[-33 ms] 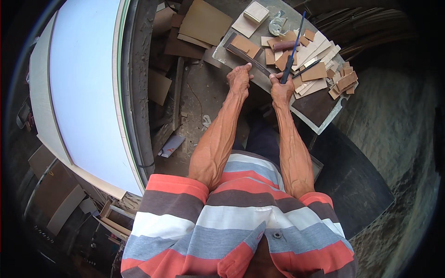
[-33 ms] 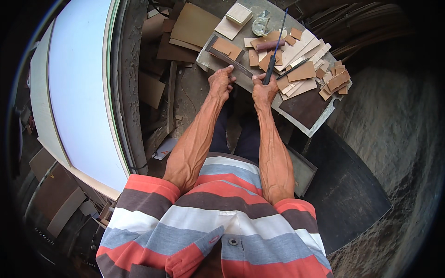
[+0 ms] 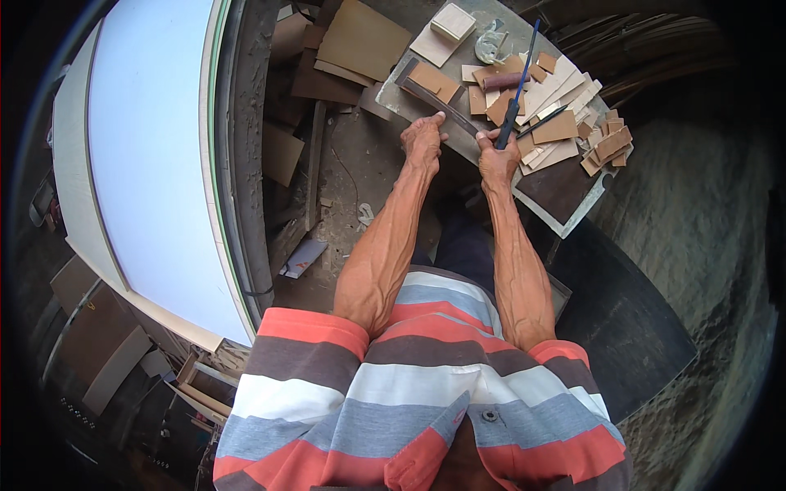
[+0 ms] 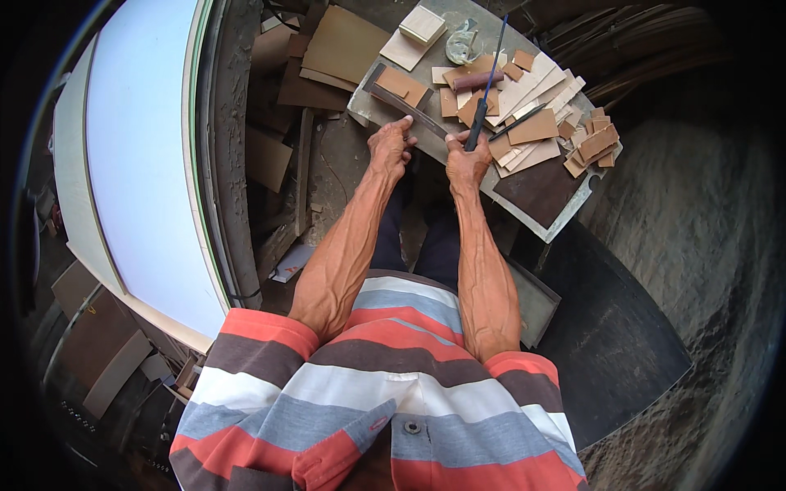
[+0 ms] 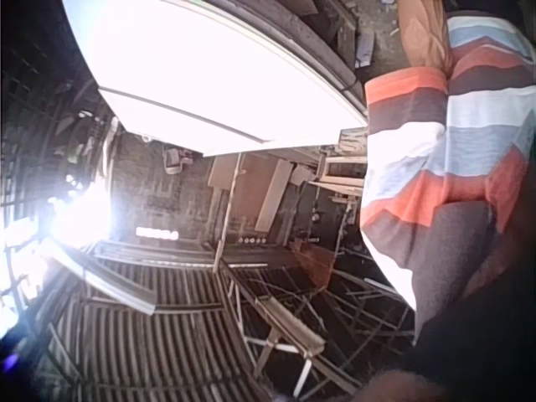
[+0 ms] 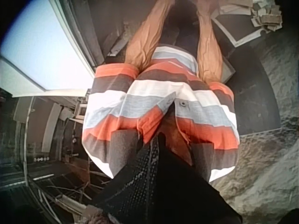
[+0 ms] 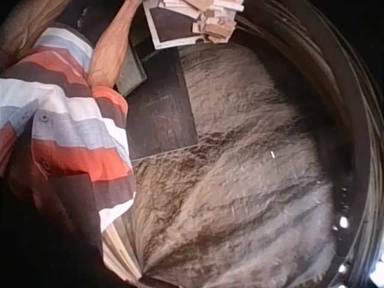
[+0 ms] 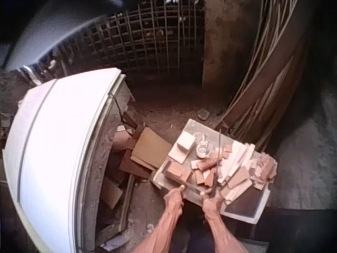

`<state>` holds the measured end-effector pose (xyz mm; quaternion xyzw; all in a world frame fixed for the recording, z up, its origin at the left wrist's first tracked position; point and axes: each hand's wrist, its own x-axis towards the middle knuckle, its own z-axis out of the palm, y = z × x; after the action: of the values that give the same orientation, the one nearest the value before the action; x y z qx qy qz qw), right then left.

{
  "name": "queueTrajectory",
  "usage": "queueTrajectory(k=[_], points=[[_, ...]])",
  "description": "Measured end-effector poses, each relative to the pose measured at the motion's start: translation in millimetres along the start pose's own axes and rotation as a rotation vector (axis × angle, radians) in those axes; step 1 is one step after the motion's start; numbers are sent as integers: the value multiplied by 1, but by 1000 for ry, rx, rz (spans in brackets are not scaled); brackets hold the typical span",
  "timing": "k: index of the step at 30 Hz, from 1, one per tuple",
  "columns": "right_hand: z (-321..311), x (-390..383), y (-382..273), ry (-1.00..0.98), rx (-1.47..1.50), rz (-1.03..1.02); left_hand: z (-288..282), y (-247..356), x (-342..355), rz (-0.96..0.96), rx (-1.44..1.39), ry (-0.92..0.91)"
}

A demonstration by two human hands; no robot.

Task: The person uses a hand saw to cut small wooden pieces on a workbench. They repeatedly position the wood, saw through it, and then inspect the cut pieces, occasionally sanding them with a sanding block.

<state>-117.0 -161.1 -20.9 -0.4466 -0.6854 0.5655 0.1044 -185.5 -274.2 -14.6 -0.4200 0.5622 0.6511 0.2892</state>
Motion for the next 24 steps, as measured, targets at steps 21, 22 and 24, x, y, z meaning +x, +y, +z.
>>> queueTrajectory(k=[21, 22, 24], points=[[-71, -49, -1, 187, 312, 123, 61, -30, -55, 167, 68, -460], [-75, -54, -2, 209, 332, 134, 69, -34, -63, 178, 72, -491], [-85, -60, -3, 251, 373, 156, 89, -47, -74, 253, 117, -517]])
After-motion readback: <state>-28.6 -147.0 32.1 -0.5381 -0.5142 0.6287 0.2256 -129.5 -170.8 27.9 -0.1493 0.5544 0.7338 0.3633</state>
